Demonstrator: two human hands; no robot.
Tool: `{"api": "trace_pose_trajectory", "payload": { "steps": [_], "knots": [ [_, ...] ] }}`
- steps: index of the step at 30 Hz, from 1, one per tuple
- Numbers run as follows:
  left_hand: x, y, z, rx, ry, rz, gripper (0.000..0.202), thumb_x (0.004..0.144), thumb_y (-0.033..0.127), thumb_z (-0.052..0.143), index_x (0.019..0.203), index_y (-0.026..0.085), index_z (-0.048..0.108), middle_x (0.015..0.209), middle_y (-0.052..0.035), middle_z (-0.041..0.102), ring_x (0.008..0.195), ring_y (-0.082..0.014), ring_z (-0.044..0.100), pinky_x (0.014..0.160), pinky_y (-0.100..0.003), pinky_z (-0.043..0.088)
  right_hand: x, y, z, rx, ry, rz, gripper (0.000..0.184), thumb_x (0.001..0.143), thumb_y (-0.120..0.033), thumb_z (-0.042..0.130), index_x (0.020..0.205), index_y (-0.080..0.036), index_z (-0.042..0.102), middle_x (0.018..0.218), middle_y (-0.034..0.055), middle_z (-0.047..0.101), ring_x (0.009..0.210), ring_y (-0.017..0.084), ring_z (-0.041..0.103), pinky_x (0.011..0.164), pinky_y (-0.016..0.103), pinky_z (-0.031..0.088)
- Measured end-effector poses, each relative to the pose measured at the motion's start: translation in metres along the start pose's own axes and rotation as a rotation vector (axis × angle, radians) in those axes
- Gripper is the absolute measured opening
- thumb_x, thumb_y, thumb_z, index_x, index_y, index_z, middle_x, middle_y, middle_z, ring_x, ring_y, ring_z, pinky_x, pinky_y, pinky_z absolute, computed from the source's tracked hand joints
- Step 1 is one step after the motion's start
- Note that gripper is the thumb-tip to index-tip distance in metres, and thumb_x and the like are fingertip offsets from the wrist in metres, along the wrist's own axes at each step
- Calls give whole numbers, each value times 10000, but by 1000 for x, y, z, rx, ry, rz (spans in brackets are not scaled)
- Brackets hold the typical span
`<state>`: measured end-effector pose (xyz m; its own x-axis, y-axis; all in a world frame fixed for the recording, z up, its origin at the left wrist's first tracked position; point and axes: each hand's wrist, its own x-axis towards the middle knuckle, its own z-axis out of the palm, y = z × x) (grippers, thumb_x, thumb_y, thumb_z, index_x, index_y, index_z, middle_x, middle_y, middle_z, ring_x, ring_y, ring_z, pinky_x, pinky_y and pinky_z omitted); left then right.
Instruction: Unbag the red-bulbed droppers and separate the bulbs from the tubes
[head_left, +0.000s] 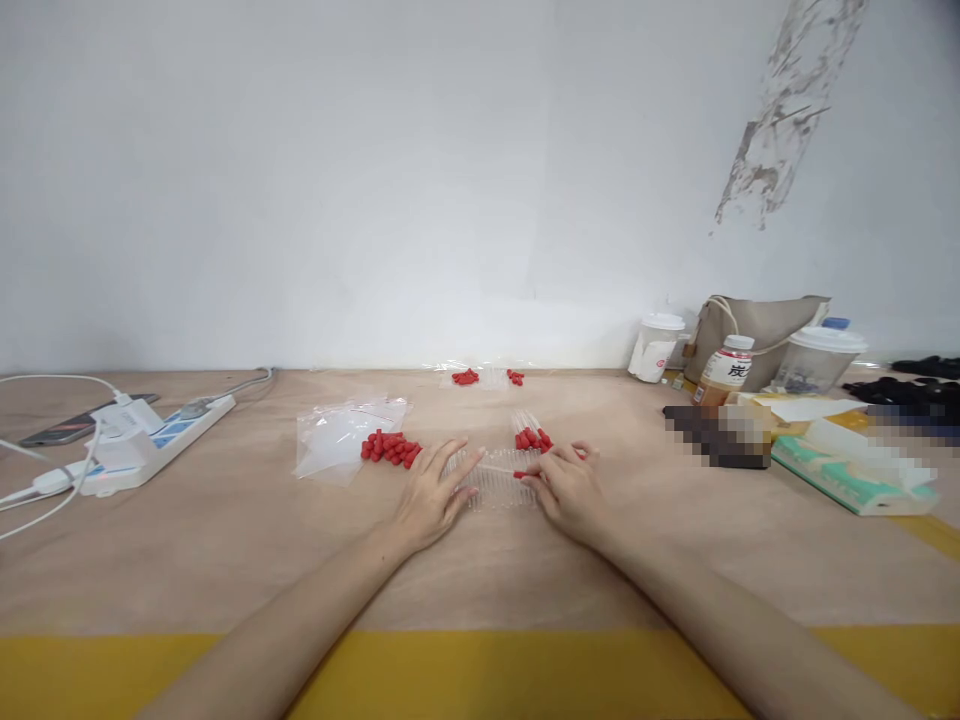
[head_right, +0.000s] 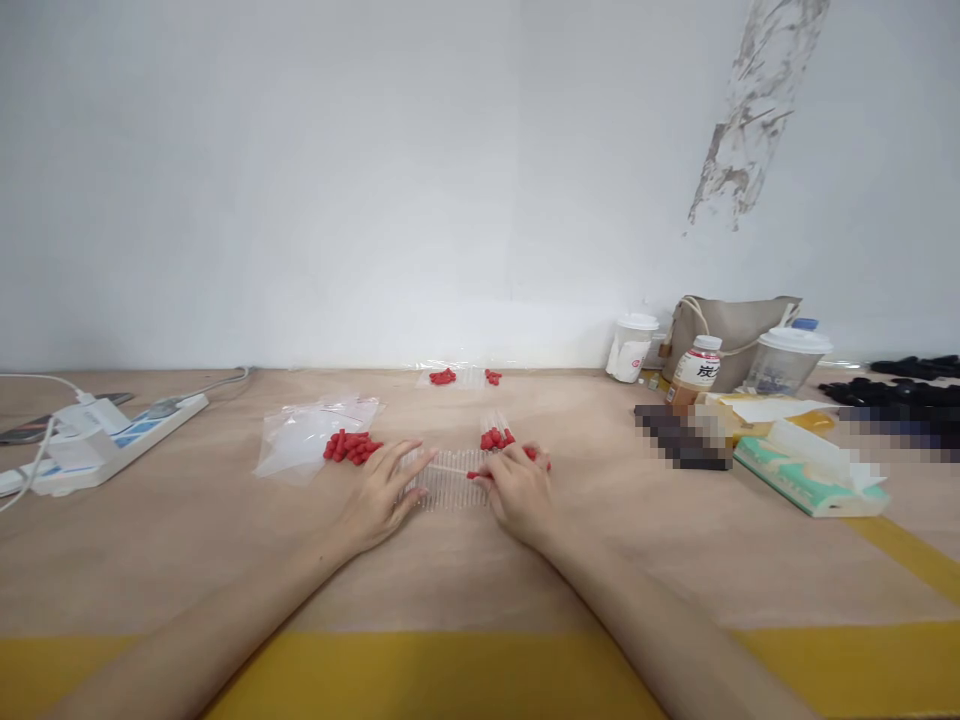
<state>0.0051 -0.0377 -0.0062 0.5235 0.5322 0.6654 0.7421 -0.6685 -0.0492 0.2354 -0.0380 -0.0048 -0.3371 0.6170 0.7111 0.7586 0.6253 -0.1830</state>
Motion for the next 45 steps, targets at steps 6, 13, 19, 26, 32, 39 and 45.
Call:
{"api": "trace_pose_trajectory", "payload": {
  "steps": [6,13,19,26,32,39,45],
  "knots": [
    [-1,1,1,61,28,59,241,854,269,438,1040,206,578,804,-34,635,771,-165,502,777,-347,334,-9,-11,14,59,97,-127,156,835,-251,470,732,-188,569,658,-18,616,705,126,490,815,334,221],
    [-2,4,-3,78,6,75,194,849,236,435,855,233,628,686,-2,636,699,-146,485,775,-370,287,-8,-9,17,-5,74,-179,153,809,-311,514,764,-220,628,663,-4,605,718,132,466,822,349,204],
    [-4,5,-7,71,-2,61,201,834,205,431,815,232,628,638,0,631,690,-157,483,733,-387,271,-9,-7,14,-41,69,-209,190,808,-298,512,690,-215,635,565,-16,557,664,121,443,808,352,206],
    [-5,7,-8,50,-12,97,219,832,184,410,807,214,625,621,-15,612,660,-157,474,686,-358,295,-12,-8,11,1,52,-251,174,811,-238,493,735,-243,650,534,-30,544,684,118,462,830,368,185],
    [-9,-14,-10,1,88,-77,220,853,211,394,811,184,609,668,-30,602,662,-156,495,644,-314,364,-9,14,2,66,125,-15,227,819,-283,471,699,-220,654,602,-3,574,681,125,488,824,366,238],
    [0,-21,-1,-41,71,-240,309,854,152,327,1081,185,534,841,-53,516,778,-153,510,674,-273,444,6,62,2,355,257,504,375,806,-392,409,991,-151,628,766,53,540,672,138,515,638,266,411],
    [6,-16,5,-28,105,-143,256,863,145,332,1021,171,532,857,-54,521,787,-149,523,701,-270,449,8,104,6,399,223,824,393,686,-355,528,995,-121,589,707,42,595,657,156,551,616,265,431]
  ]
}}
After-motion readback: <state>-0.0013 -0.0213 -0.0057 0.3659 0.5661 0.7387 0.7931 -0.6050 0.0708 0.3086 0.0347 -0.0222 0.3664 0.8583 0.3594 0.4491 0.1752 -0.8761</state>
